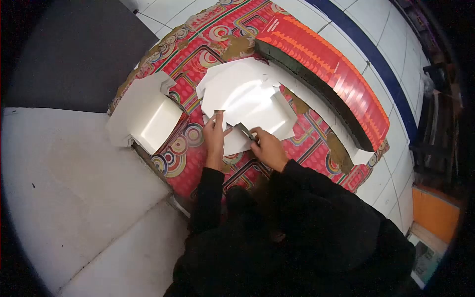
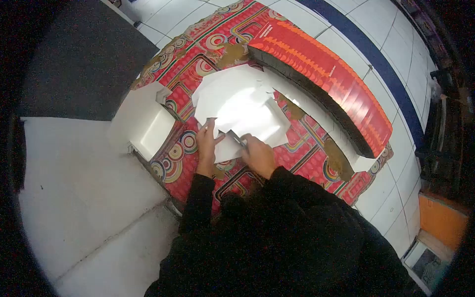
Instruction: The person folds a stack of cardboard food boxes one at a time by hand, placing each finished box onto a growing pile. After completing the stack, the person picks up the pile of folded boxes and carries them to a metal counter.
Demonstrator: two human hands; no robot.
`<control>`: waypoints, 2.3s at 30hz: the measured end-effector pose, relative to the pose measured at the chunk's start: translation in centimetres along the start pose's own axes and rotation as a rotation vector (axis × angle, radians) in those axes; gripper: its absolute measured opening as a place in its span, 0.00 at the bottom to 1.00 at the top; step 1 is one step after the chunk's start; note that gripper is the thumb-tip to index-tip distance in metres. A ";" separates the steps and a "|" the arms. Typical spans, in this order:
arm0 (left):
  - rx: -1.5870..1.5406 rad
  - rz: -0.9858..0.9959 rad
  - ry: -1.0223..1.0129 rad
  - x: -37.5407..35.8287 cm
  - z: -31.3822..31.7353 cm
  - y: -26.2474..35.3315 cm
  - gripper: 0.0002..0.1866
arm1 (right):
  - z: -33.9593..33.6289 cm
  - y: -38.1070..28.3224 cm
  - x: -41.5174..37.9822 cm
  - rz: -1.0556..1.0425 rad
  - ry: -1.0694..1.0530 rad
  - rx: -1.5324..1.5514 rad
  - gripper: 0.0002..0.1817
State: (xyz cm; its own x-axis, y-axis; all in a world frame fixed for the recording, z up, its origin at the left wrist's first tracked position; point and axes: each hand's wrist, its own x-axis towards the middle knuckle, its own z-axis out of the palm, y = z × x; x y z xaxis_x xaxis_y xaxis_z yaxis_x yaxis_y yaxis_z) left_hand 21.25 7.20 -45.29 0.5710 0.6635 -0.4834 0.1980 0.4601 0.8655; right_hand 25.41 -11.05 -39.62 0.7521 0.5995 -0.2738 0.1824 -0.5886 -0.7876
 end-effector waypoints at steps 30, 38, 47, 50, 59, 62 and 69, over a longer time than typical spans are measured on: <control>0.517 0.349 0.056 -2.1 -0.3 0.3 0.16 | -6.2 5.0 6.5 -0.074 0.528 -0.126 0.17; 1.096 1.068 0.111 -3.2 3.1 2.2 0.14 | -7.4 8.0 11.5 0.042 0.330 0.030 0.23; 0.727 0.301 -0.313 -2.8 9.6 -1.3 0.17 | -6.9 7.2 9.5 -0.036 0.245 -0.098 0.19; 0.642 0.211 -0.312 -2.7 8.9 -1.1 0.17 | -6.6 6.6 8.4 0.109 0.161 0.108 0.18; 0.252 0.003 -0.342 -1.6 7.9 -4.1 0.15 | -4.7 4.4 5.8 -0.002 0.144 -0.149 0.15; 0.202 0.011 -0.309 -1.6 7.6 -3.8 0.15 | -4.0 6.6 5.9 -0.021 0.082 -0.122 0.15; 0.732 0.566 -0.170 -5.7 3.2 4.2 0.13 | -7.5 2.2 3.6 -0.053 0.104 0.031 0.28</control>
State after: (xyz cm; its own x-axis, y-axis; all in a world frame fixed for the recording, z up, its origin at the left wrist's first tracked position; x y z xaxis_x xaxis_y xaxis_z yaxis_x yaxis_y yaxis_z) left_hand 21.35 3.47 -38.48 0.8331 0.5531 0.0105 0.2738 -0.4288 0.8609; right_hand 33.23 -14.27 -38.18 0.8042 0.5684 -0.1738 0.2050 -0.5396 -0.8166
